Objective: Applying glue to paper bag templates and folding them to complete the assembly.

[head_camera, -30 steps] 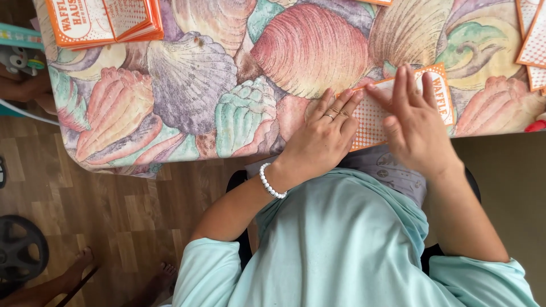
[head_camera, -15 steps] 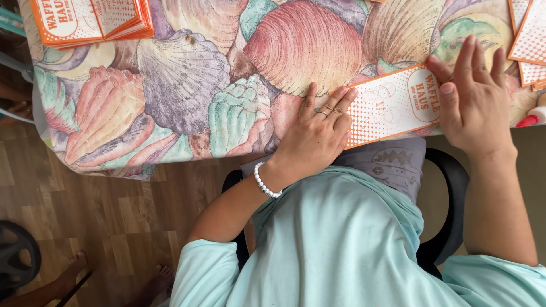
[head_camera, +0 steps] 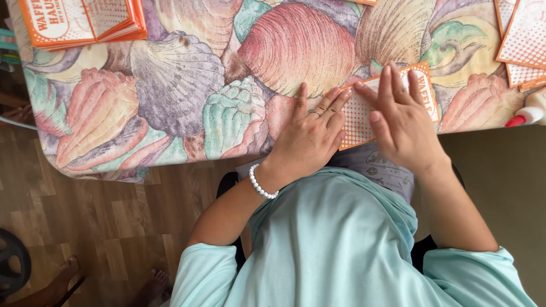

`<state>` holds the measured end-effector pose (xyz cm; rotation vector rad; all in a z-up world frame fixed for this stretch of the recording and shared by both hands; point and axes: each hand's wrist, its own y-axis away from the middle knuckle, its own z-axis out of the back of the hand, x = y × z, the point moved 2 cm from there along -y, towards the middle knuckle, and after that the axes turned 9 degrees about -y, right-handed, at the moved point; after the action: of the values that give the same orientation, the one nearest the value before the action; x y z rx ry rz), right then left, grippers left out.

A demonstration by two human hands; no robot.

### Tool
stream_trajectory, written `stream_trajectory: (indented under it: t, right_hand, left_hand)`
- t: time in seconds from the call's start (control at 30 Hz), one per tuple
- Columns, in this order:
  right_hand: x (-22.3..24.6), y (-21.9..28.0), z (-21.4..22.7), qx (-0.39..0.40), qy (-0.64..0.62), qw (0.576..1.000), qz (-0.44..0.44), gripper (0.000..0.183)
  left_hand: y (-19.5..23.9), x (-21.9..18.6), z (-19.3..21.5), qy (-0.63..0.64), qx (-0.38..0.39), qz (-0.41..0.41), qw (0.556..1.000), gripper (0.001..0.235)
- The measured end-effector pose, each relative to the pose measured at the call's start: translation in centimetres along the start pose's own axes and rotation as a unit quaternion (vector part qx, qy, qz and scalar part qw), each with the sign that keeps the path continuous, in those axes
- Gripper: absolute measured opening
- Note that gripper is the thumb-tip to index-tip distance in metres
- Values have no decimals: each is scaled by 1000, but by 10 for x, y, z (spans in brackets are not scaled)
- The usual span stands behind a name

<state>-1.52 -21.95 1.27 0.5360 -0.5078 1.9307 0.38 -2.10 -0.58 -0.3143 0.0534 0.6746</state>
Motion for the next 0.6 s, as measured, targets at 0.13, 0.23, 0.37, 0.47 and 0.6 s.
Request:
stream_trajectory:
  t: [0.13,0.23,0.37,0.47,0.6]
  right_hand:
    - [-29,8,11,15,51,998,-41,84]
    - [-50,18,28,-17,79,996,-35,83]
    - [-66,27,47,-57,79,995,-21,71]
    - [-73,36,47,-64,115,991,-38,60]
    - [-45,39,27,-107,124,985,-60,52]
  left_hand:
    - [0,1,0,23,10,10,1000,25]
    - [0,2,0,11,18,3,1000,27]
    - [-1,3,0,9,26,2,1000,26]
    - [1,3,0,9,25,0,1000,27]
    - [1,2,4,6,-25,-15,1000,18]
